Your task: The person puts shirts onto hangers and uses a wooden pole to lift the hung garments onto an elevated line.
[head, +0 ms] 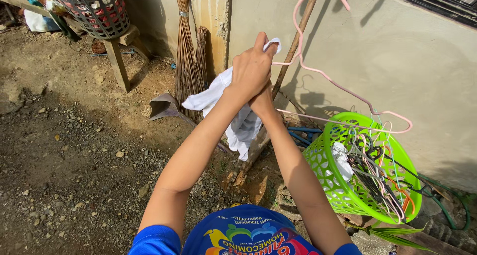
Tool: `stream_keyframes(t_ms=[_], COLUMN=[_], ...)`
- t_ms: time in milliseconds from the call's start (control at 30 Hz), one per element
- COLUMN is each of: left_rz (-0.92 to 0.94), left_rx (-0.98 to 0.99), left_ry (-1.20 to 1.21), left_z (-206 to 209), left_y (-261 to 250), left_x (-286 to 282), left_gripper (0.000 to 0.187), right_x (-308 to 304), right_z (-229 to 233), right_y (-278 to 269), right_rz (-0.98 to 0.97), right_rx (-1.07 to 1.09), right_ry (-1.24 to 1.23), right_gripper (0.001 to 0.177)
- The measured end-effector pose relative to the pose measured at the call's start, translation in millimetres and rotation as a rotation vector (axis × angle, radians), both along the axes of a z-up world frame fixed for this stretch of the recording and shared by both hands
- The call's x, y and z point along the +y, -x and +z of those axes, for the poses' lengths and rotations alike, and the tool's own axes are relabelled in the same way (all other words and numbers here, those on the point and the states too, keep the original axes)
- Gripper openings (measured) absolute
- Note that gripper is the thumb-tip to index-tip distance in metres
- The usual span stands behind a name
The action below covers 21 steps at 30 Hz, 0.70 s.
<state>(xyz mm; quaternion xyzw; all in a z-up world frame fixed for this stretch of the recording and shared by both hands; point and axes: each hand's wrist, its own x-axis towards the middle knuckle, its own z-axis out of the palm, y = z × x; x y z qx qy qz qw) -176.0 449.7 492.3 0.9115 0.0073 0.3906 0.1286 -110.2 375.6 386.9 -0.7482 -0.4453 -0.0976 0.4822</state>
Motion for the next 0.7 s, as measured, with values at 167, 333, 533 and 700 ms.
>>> stream_keyframes(t_ms=[167, 333, 533, 700], left_rz=[-0.013, -0.021, 0.021, -0.061], left_rx=[0.191, 0.296, 0.334, 0.267], left_ry=[0.125, 0.238, 0.282, 0.265], left_z=[-6.5, -32.2, -36.8, -4.3], left_y=[8.4, 10.6, 20.8, 49.4], left_x=[18.2, 5.9, 9.3, 10.3], left_gripper=[0.045, 0.049, 0.038, 0.028], right_x=[-26.0, -47.5, -77.6, -79.7], right_z=[10.6, 4.8, -34.3, -111.9], right_y=[93.2, 120.2, 132.1, 102.2], right_rz=[-0.287, -0.272, -0.063, 0.214], right_rx=[-0.188, -0.294, -0.772, -0.512], right_ry=[0.465, 0.736, 0.223, -0.038], right_gripper=[0.026, 0.019, 0.020, 0.025])
